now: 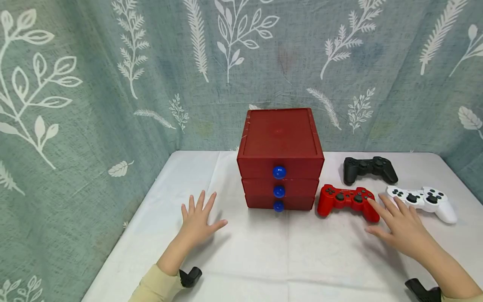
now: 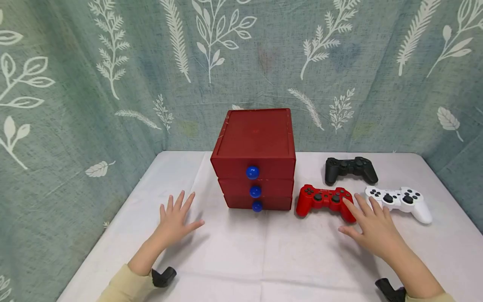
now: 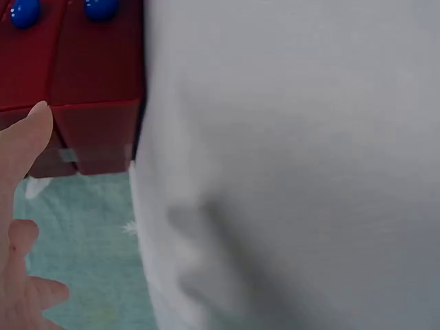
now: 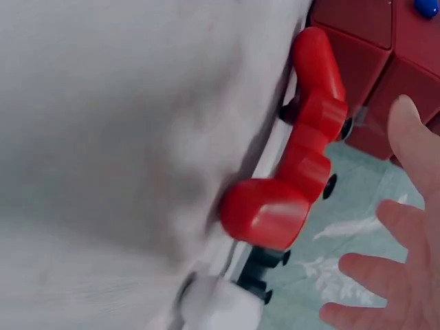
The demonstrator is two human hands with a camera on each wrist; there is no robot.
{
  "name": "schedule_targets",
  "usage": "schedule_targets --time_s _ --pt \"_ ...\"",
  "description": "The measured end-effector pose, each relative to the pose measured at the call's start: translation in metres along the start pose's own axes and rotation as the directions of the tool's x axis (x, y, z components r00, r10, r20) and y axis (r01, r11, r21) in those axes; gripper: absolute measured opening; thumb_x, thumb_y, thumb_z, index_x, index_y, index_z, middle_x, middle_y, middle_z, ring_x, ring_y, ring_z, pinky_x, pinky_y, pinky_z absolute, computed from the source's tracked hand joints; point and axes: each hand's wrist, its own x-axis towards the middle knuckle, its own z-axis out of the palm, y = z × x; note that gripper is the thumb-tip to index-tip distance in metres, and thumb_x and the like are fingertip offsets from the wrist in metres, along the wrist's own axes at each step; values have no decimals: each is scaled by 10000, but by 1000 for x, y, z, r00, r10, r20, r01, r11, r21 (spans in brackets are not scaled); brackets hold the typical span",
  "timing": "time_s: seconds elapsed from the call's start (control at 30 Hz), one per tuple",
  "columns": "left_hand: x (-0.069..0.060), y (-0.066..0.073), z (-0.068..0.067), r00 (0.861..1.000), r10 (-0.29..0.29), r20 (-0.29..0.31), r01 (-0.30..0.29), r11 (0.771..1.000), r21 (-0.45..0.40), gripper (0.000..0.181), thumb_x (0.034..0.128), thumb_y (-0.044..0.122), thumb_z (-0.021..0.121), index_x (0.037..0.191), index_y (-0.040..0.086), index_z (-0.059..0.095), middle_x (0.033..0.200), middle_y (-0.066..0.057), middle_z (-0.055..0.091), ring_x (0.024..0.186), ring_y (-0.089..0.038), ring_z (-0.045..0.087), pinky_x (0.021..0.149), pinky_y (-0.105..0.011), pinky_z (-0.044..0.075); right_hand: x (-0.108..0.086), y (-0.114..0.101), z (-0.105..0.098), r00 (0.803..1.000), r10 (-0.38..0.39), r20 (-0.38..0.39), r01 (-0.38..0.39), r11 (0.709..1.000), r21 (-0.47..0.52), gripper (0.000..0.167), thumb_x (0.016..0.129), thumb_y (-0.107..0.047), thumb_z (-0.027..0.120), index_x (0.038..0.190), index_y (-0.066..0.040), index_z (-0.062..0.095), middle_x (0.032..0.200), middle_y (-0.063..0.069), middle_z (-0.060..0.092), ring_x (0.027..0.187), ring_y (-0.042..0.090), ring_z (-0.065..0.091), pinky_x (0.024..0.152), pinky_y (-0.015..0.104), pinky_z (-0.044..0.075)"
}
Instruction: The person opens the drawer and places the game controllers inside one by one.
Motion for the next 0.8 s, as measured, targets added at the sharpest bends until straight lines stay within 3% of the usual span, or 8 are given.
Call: schedule_targets --time_s 0.17,0.37,0.6,0.8 --pt "9 7 -17 997 50 -58 -51 999 -16 865 797 521 622 1472 168 212 1493 -222 153 1330 -527 19 1003 -674 -13 12 -9 -8 999 -35 -31 35 999 15 766 755 -415 701 1371 -95 379 1283 260 412 1123 516 351 890 663 257" --pt "25 20 -41 989 109 -97 -114 992 -50 852 817 480 622 1476 160 186 1484 -205 205 1334 -501 109 1023 -658 48 24 -26 -13 996 -53 -73 62 990 129 641 749 -297 734 1289 -61 481 1241 219 494 1079 434 458 853 592 361" --pt "42 37 -61 977 179 -116 -190 977 -92 833 840 457 608 1480 170 159 1479 -141 264 1336 -436 210 1035 -629 127 40 -45 -12 999 -36 25 28 960 279 588 806 -285 695 1301 -50 482 1221 229 527 1098 416 485 863 577 394" --pt "54 50 -72 945 274 -178 -297 948 -114 831 846 417 619 1481 148 156 1479 -87 287 1332 -321 288 1060 -535 203 48 -58 -2 992 -26 123 -16 945 326 596 835 -359 651 1331 -88 466 1258 202 516 1140 400 456 876 560 405"
